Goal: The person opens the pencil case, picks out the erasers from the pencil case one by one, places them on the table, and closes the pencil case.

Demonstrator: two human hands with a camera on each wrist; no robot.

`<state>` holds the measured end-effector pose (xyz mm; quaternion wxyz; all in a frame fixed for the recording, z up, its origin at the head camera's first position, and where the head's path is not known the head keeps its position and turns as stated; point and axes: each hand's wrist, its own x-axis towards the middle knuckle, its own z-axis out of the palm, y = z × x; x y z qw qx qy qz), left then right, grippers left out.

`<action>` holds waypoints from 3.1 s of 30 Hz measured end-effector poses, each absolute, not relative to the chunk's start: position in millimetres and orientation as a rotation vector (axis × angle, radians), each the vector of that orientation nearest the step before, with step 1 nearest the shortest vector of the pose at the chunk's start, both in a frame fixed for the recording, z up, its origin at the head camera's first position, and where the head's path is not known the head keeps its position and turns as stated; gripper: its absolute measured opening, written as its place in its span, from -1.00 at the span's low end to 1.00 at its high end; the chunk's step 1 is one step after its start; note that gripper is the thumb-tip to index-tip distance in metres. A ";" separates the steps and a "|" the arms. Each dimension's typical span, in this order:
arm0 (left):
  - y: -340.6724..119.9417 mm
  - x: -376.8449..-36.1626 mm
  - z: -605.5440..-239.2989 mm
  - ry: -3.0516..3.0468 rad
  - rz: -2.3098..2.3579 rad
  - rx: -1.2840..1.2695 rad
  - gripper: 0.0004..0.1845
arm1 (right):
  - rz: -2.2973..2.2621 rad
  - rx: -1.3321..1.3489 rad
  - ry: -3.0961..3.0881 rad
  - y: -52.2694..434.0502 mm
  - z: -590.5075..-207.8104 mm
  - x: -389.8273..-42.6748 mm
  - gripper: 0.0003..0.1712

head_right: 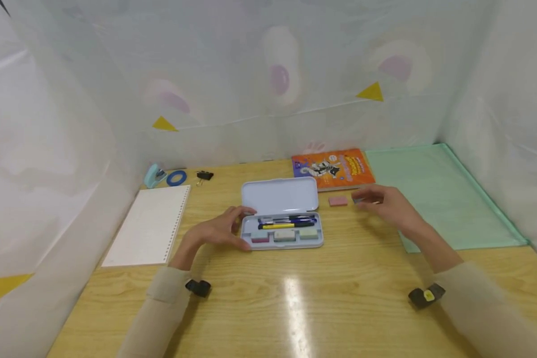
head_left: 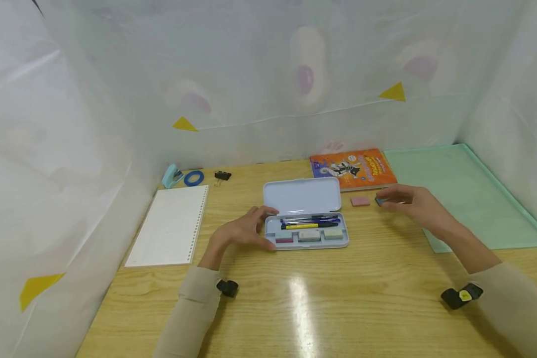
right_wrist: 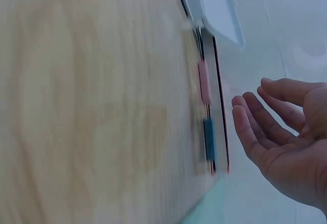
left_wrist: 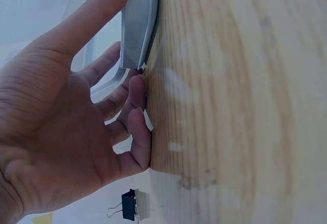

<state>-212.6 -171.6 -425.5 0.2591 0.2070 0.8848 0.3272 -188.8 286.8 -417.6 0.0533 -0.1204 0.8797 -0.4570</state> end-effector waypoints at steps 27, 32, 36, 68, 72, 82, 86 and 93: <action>-172.4 -213.1 -426.4 2.403 0.891 0.573 -0.01 | -1.290 -0.636 2.545 185.6 -434.2 -176.6 -0.65; -171.8 -212.8 -426.0 2.400 0.897 0.567 0.00 | -1.250 -0.633 2.593 180.3 -435.7 -175.8 -0.66; -171.7 -212.5 -425.7 2.403 0.896 0.559 -0.01 | -1.248 -0.632 2.624 178.8 -434.8 -174.0 -0.69; -170.8 -211.4 -425.8 2.407 0.888 0.553 -0.01 | -1.558 -0.312 2.731 238.4 -414.5 -180.3 -0.67; -170.7 -211.1 -425.2 2.408 0.891 0.551 -0.01 | -1.551 -0.289 2.728 243.3 -417.0 -184.4 -0.69; -171.2 -211.6 -425.2 2.399 0.893 0.562 -0.02 | -1.342 -0.200 2.784 248.5 -422.1 -194.2 -0.63; -171.2 -211.2 -425.0 2.399 0.896 0.558 -0.01 | -1.292 -0.195 2.803 249.4 -425.6 -197.3 -0.65; -170.8 -211.0 -426.0 2.399 0.904 0.546 -0.02 | -1.251 -0.217 2.825 251.3 -430.8 -201.5 -0.72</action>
